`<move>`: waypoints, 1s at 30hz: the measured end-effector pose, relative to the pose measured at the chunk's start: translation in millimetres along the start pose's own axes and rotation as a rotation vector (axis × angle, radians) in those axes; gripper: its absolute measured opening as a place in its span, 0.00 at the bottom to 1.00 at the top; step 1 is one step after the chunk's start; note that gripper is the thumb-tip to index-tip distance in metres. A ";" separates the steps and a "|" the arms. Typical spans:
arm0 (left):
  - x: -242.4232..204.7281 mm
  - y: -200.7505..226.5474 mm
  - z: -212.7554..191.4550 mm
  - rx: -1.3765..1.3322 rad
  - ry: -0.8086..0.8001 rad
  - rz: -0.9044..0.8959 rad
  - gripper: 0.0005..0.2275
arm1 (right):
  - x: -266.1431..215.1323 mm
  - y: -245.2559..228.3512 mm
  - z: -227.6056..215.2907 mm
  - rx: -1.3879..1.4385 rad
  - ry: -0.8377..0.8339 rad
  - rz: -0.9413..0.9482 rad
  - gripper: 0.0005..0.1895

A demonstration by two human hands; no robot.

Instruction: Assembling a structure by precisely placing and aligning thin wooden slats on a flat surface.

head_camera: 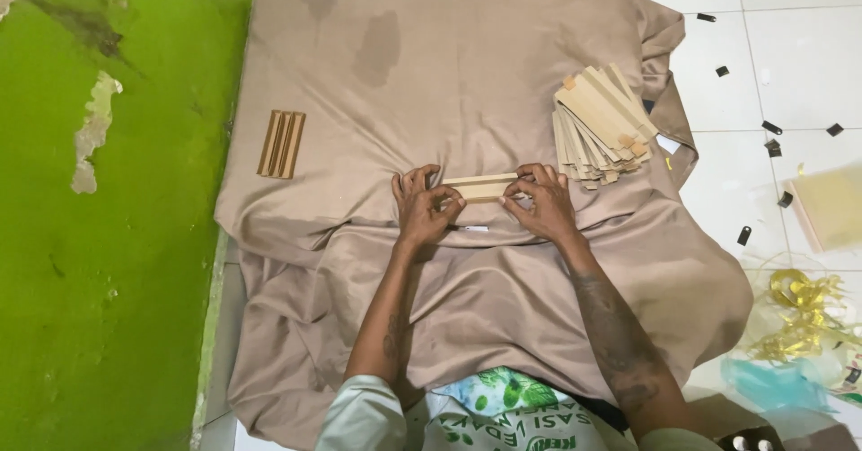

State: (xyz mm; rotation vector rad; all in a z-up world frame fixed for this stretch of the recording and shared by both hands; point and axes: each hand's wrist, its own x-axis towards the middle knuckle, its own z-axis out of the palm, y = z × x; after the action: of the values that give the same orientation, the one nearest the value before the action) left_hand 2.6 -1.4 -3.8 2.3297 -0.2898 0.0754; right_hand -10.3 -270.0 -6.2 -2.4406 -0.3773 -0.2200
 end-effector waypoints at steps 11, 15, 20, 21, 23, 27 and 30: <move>-0.5 7.7 -3.3 -0.012 0.014 -0.005 0.11 | 0.6 -0.7 -2.3 0.005 0.009 0.013 0.06; 0.0 8.4 -3.2 0.008 0.029 0.005 0.10 | 1.1 -7.9 -6.9 0.016 0.024 0.018 0.06; 0.5 9.1 -2.3 0.018 0.029 -0.002 0.10 | 0.9 -5.0 -3.4 0.006 0.041 0.012 0.07; 0.4 9.2 -2.2 0.021 0.026 -0.005 0.10 | 0.8 -4.3 -2.9 0.001 0.044 0.008 0.07; 0.4 13.3 -4.5 0.018 0.024 -0.015 0.10 | 1.3 -5.9 -3.9 0.003 0.044 0.012 0.07; -0.6 15.8 -4.2 0.009 0.036 -0.026 0.10 | 1.0 -4.0 -2.5 0.000 0.043 0.012 0.08; -0.9 15.8 -4.3 0.014 0.034 -0.022 0.10 | 0.8 -2.2 -1.4 -0.002 0.046 0.003 0.07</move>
State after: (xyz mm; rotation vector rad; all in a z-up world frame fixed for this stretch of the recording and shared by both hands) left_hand -1.8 -8.8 10.1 2.3421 -0.2480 0.1062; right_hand -10.4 -269.1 -3.7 -2.4338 -0.3529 -0.2743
